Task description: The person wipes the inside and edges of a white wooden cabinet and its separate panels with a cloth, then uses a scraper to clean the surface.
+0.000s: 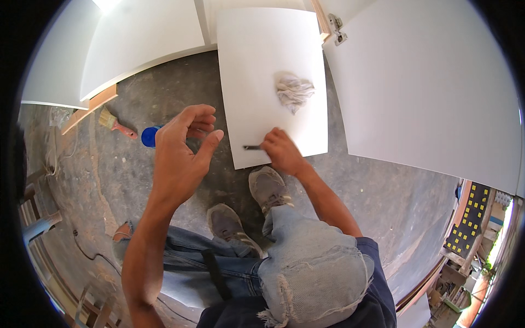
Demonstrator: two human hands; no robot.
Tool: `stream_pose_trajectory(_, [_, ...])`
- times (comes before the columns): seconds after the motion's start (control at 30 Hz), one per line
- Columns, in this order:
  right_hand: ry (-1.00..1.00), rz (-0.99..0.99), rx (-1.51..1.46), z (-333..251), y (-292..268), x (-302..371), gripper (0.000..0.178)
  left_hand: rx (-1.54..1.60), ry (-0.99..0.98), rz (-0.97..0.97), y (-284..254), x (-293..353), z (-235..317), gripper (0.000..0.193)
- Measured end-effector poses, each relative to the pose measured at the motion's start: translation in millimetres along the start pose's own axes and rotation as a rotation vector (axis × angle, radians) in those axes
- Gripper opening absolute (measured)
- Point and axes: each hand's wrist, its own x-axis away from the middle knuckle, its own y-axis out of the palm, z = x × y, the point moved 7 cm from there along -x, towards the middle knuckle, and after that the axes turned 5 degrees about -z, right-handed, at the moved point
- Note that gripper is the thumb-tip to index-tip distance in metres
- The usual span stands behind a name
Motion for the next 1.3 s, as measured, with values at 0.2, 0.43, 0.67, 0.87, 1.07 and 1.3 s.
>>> stream_pose_trajectory(0.2, [-0.118, -0.040, 0.001, -22.7, 17.6, -0.5, 0.018, -0.017, 0.004, -0.001, -2.0, 1.4, 2.5, 0.033])
stream_pose_trajectory(0.43, [-0.120, -0.038, -0.029, -28.2, 28.3, -2.0, 0.012, 0.009, 0.020, 0.020, -4.3, -1.7, 5.6, 0.031])
stream_pose_trajectory(0.67, [-0.056, -0.035, 0.015, -3.2, 11.2, -2.5, 0.015, 0.000, 0.028, 0.023, -5.7, -0.5, 8.3, 0.031])
stream_pose_trajectory(0.87, [0.074, 0.063, -0.016, 22.6, -14.9, -3.3, 0.015, 0.009, 0.018, 0.023, -6.0, -0.2, 13.9, 0.031])
stream_pose_trajectory(1.07, [-0.191, -0.166, 0.010, -29.1, 24.8, -12.4, 0.012, 0.003, 0.025, 0.014, -6.6, -1.4, 15.2, 0.031])
stream_pose_trajectory(1.3, [-0.263, -0.101, 0.028, -38.5, 29.8, -14.9, 0.013, -0.002, 0.024, 0.017, -3.9, -0.4, 15.7, 0.032])
